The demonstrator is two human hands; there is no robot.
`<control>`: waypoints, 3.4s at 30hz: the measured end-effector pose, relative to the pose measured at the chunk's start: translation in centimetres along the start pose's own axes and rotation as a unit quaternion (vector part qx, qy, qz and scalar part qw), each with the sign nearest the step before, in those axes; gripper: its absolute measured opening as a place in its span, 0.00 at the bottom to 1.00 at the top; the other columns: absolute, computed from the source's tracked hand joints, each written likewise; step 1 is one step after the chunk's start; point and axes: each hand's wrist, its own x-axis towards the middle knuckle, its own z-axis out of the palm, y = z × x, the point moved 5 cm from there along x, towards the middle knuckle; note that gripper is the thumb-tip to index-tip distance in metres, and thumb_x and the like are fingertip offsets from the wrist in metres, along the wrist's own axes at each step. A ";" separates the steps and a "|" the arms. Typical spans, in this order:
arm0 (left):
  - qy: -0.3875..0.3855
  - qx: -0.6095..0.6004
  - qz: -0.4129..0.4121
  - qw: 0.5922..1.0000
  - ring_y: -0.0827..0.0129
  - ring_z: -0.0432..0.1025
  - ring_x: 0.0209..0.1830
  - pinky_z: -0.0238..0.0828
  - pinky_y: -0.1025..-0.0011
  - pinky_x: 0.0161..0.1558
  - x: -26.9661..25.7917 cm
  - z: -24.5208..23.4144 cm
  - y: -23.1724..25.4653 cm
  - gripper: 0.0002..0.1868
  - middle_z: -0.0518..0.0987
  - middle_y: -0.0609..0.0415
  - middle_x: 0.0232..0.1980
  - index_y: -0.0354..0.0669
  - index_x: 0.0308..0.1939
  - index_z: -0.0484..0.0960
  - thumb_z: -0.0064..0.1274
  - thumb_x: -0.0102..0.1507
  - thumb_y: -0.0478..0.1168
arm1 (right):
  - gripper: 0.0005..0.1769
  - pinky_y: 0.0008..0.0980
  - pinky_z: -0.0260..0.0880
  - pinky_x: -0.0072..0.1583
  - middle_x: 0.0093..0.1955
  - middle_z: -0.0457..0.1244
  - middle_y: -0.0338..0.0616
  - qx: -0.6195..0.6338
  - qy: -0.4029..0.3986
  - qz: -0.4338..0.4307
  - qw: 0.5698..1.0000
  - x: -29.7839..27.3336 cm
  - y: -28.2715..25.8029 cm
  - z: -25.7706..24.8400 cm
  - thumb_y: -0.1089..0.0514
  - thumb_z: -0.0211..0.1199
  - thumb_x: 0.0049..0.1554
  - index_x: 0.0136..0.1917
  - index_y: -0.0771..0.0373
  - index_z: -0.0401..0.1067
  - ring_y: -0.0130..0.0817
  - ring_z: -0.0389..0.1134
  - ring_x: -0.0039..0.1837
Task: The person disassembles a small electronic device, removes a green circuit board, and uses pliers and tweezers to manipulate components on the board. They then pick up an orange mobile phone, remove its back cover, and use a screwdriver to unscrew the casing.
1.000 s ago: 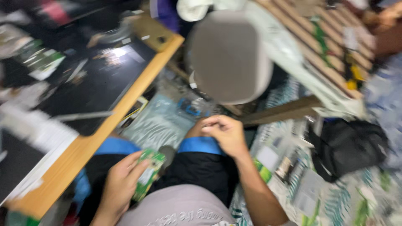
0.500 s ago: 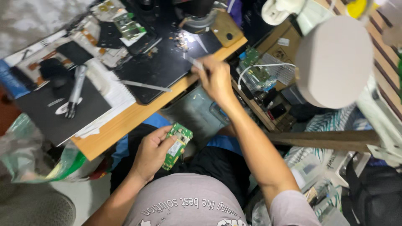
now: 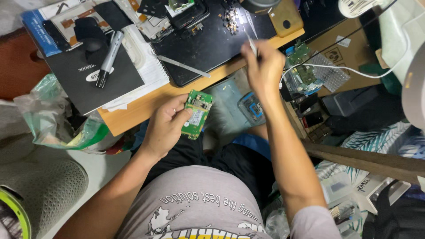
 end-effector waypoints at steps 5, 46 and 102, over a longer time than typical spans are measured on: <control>0.019 0.013 0.029 0.999 0.79 0.73 0.45 0.71 0.79 0.48 0.7 0.2 -0.8 0.18 0.81 0.53 0.48 0.29 0.64 0.76 0.43 0.70 0.29 | 0.10 0.26 0.63 0.42 0.35 0.69 0.44 0.136 -0.159 0.242 0.948 -8.8 -1.6 0.4 0.56 0.68 0.61 0.44 0.66 0.81 0.24 0.65 0.38; -0.062 0.038 0.089 0.993 0.67 0.72 0.66 0.70 0.72 0.65 -0.4 2.6 -1.1 0.32 0.73 0.43 0.68 0.34 0.76 0.58 0.52 0.72 0.42 | 0.12 0.28 0.72 0.49 0.48 0.68 0.43 0.123 -0.031 0.049 0.991 -13.6 -10.2 -2.4 0.69 0.66 0.58 0.56 0.68 0.76 0.30 0.72 0.47; -0.019 0.069 0.025 0.997 0.73 0.80 0.45 0.83 0.73 0.45 -0.5 1.6 -1.0 0.19 0.83 0.47 0.52 0.31 0.55 0.77 0.38 0.76 0.44 | 0.38 0.22 0.58 0.39 0.56 0.63 0.45 0.117 -0.038 0.036 0.992 -14.0 -10.3 -1.0 0.58 0.83 0.48 0.67 0.66 0.69 0.23 0.60 0.43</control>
